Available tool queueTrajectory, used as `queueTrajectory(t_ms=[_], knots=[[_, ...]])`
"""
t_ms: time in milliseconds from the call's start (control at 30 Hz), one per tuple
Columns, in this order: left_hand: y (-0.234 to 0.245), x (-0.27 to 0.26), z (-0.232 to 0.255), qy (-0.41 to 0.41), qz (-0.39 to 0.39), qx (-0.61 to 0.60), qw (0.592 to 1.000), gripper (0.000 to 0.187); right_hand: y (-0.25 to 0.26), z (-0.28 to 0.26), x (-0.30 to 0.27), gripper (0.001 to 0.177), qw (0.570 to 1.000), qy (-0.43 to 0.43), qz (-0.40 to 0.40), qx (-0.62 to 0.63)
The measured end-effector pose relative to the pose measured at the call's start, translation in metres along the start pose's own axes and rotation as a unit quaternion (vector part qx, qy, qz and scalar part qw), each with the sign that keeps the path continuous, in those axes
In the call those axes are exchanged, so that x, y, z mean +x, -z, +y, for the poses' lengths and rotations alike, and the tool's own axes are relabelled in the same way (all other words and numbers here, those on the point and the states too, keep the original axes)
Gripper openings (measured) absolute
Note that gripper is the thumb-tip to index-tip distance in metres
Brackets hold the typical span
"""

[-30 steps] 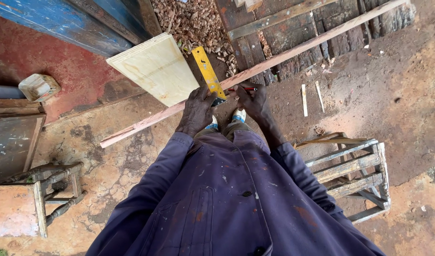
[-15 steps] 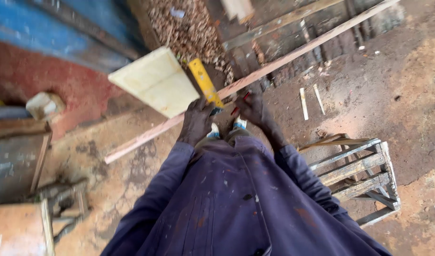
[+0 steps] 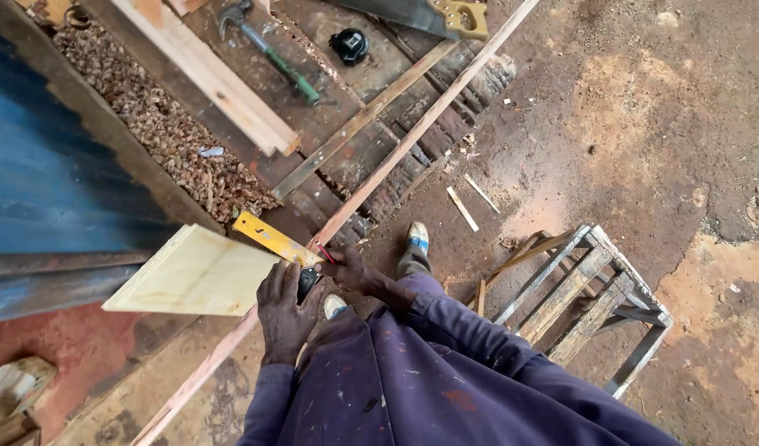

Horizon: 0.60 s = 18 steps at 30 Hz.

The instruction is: Measuring a thin wooden strip with a tape measure and marking it with a pencil and a try square for cutting.

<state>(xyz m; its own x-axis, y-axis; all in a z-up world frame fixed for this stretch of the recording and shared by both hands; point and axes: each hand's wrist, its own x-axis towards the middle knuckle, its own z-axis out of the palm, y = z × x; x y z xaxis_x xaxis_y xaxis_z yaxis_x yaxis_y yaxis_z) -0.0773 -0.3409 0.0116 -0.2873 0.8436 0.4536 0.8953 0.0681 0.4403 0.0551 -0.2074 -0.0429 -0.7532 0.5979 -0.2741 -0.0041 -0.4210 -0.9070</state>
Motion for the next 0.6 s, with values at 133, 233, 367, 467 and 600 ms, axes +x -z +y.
queueTrajectory(t_ms=[133, 233, 367, 467, 600], knots=[[-0.053, 0.046, 0.031, 0.008, 0.048, 0.016, 0.999, 0.060, 0.087, -0.034, -0.001, 0.023, 0.998, -0.002, 0.065, 0.009], [-0.114, 0.089, 0.050, -0.003, 0.042, 0.026, 0.999, 0.044, 0.163, -0.065, -0.009, 0.020, 0.993, -0.008, 0.119, 0.004], [-0.196, 0.151, 0.090, -0.021, -0.026, 0.035, 0.999, 0.035, 0.273, -0.085, -0.018, 0.017, 0.970, -0.038, 0.238, 0.003], [-0.239, 0.202, 0.121, -0.011, -0.087, 0.081, 0.993, 0.051, 0.346, -0.121, -0.021, 0.016, 0.978, -0.026, 0.207, -0.016], [-0.279, 0.205, 0.105, 0.036, -0.149, 0.133, 0.979, 0.045, 0.385, -0.182, -0.020, 0.018, 0.976, -0.048, 0.214, -0.004]])
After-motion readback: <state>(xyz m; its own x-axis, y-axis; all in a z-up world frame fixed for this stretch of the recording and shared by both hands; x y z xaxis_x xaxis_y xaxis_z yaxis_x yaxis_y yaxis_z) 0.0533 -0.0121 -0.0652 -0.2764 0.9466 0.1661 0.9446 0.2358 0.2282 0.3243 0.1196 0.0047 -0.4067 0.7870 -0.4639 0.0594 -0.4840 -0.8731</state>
